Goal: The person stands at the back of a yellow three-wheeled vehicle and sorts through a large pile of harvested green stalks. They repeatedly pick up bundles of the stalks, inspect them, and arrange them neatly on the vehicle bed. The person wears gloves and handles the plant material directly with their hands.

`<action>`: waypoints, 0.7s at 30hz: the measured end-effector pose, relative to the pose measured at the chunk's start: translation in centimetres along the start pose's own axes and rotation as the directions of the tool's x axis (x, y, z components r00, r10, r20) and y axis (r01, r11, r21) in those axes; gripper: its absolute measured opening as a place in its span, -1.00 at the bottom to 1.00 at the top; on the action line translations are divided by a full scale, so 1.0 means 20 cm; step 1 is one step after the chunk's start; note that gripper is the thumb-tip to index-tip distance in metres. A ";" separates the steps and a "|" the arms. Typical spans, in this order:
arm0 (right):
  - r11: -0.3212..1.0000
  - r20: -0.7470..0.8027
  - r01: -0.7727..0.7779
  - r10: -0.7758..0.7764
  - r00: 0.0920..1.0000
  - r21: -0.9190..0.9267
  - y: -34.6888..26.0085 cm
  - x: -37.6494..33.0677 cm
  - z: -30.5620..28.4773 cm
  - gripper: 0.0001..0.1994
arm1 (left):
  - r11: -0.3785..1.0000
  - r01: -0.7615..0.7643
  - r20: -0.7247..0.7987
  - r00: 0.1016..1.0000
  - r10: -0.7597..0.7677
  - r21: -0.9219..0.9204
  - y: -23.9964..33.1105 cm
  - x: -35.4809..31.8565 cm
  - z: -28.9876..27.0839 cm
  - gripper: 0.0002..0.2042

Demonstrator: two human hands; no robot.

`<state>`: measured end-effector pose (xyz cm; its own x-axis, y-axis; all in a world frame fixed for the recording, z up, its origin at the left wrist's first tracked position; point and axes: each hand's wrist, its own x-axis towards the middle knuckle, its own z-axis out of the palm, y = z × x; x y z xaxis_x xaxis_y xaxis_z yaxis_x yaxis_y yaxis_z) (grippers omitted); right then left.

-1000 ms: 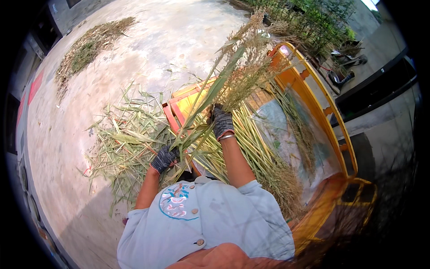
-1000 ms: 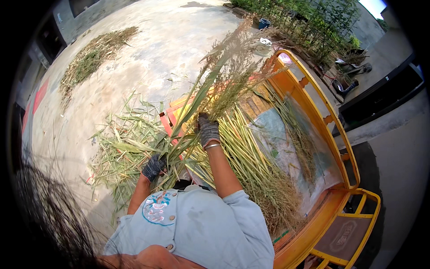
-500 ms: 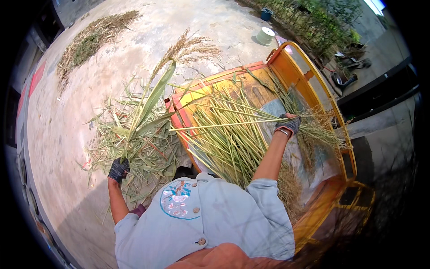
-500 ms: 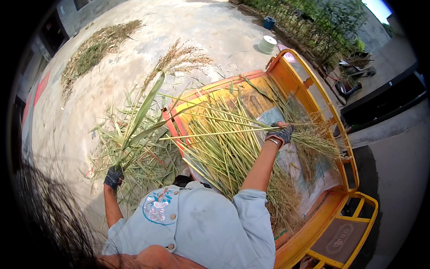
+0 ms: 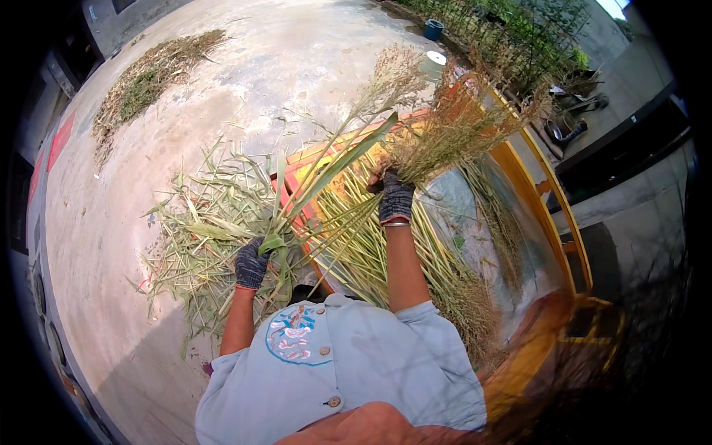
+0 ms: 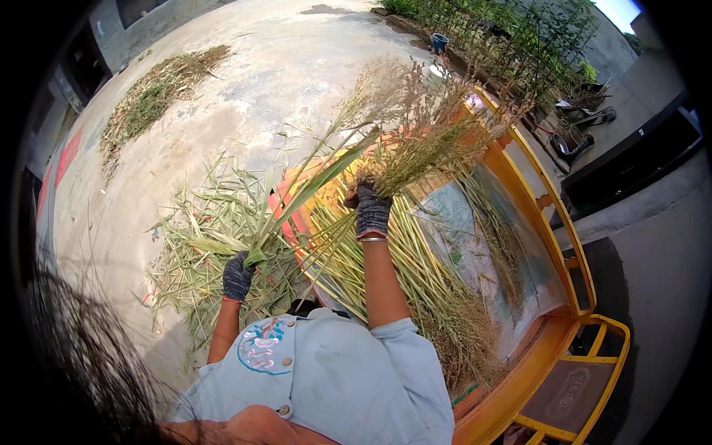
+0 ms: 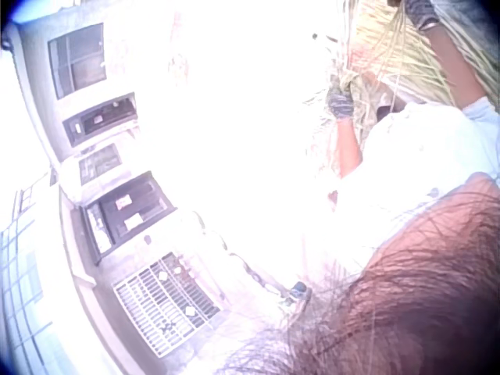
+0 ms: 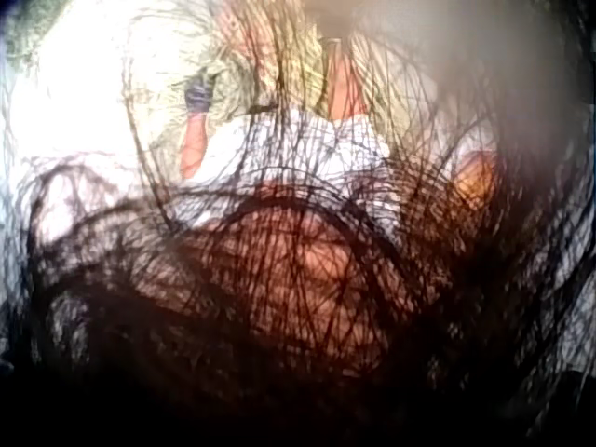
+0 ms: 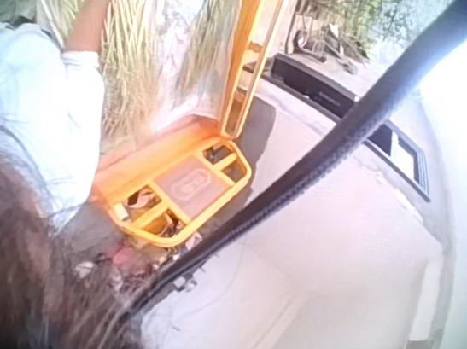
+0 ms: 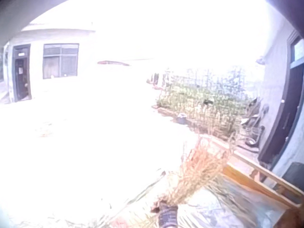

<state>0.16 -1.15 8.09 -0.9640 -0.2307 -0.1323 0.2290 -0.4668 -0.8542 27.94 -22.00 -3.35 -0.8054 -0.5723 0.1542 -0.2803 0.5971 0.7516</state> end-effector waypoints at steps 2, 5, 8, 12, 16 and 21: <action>0.968 -0.245 -0.153 0.102 0.964 -0.198 -0.03 0.02 0.04 -0.84 | 0.996 -0.089 0.058 0.994 0.089 -0.018 0.03 -0.03 0.07 -0.71; 0.949 -0.220 -0.297 0.314 0.924 0.109 -0.09 0.04 -0.01 -0.84 | 0.985 -0.173 0.154 0.973 0.170 0.006 0.07 -0.05 0.11 -0.69; 0.875 0.006 -0.312 0.334 0.943 0.370 -0.08 0.07 -0.12 -0.82 | 0.967 -0.243 0.100 0.963 0.250 -0.072 0.04 -0.10 0.10 -0.69; 0.854 -0.229 -0.179 0.323 0.918 0.489 -0.07 0.18 -0.25 -0.86 | 0.970 -0.244 0.251 0.940 0.230 0.026 -0.08 -0.09 -0.04 -0.65; 0.876 -0.350 -0.002 0.194 0.916 0.482 -0.22 0.20 -0.38 -0.82 | 0.968 -0.233 0.256 0.945 0.202 0.095 -0.20 -0.06 -0.36 -0.69; 0.856 -0.463 0.142 0.123 0.878 0.497 -0.25 0.33 -0.56 -0.87 | 0.982 -0.157 0.294 0.948 0.119 0.108 -0.33 -0.06 -0.63 -0.90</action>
<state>-8.83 9.26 5.82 -0.8806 0.1352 -0.4543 0.1265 -0.8567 -0.5001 37.40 -32.33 -0.39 -0.9507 -0.3064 0.0478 -0.2052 0.7370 0.6440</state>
